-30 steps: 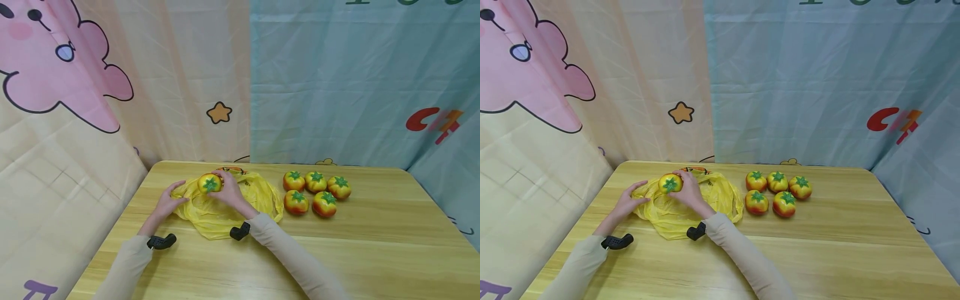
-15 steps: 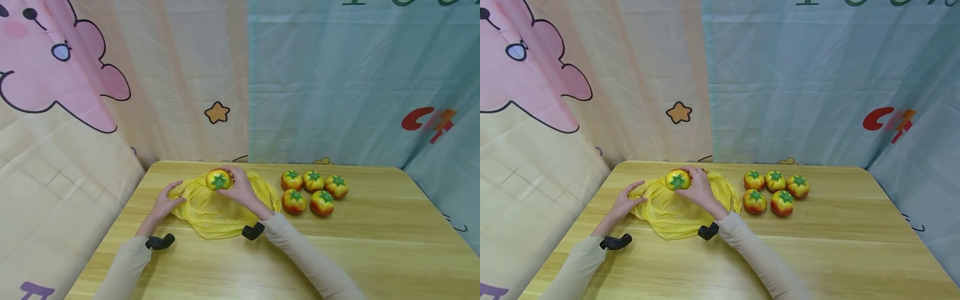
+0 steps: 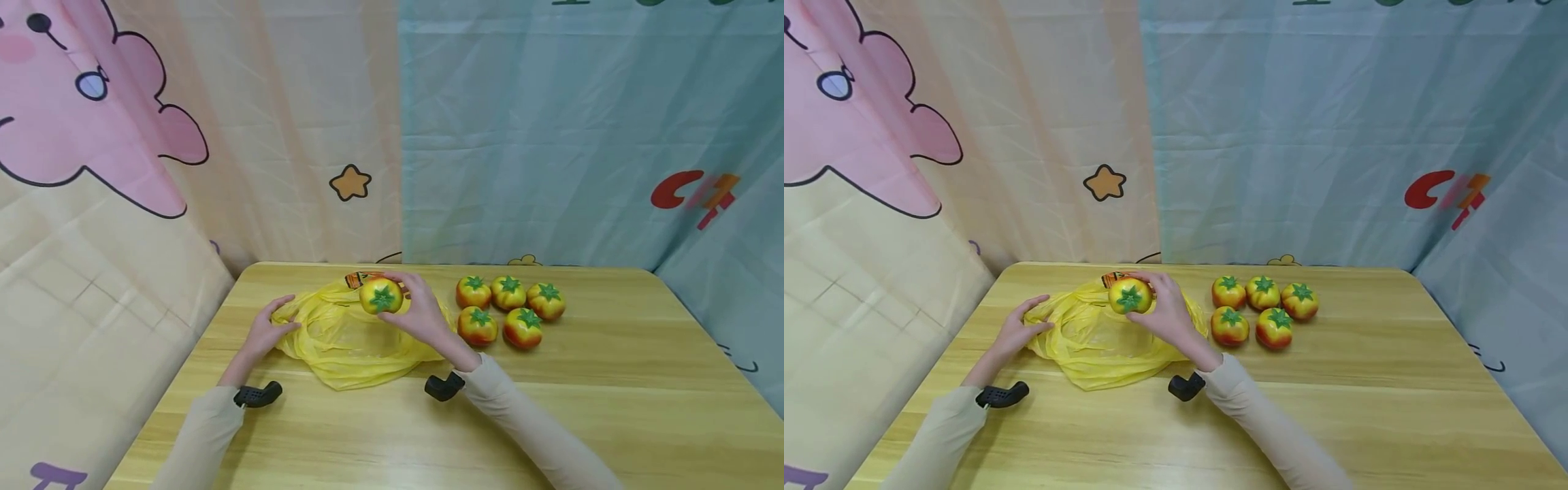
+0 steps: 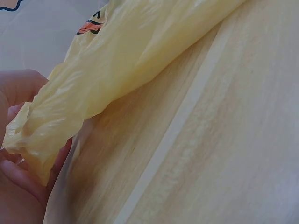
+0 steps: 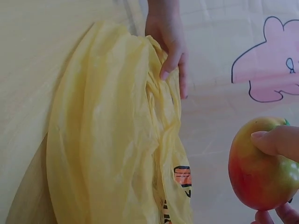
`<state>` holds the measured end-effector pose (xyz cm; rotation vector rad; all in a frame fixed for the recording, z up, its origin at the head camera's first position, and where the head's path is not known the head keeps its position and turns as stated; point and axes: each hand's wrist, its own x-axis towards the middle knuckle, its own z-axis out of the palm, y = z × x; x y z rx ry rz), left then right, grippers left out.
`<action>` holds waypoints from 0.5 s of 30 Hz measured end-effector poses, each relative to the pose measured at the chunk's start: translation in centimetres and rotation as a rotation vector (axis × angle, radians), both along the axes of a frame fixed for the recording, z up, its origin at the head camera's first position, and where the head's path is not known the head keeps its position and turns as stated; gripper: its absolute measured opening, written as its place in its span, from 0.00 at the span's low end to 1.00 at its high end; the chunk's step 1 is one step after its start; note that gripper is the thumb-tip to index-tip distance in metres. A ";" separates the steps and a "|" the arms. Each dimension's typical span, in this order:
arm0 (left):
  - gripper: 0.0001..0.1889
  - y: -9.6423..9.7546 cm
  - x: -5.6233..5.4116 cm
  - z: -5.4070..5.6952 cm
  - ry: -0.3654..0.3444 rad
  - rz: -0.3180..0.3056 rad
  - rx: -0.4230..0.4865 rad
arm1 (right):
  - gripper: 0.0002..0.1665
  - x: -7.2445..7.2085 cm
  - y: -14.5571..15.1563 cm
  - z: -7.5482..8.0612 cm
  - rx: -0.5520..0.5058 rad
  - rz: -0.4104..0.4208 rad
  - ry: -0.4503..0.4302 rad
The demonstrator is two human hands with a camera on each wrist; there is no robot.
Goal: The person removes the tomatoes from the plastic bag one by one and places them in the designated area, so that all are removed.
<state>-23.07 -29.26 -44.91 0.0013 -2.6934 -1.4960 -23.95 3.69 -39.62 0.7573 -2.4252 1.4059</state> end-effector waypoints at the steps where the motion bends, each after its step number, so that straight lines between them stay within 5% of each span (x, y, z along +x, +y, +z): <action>1: 0.33 0.0 0.0 0.0 0.000 0.000 -0.001 | 0.41 0.1 0.4 0.1 0.000 0.000 -0.002; 15: 0.33 0.3 0.3 0.1 0.005 -0.010 -0.009 | 0.40 1.5 6.1 0.6 0.078 -0.089 0.077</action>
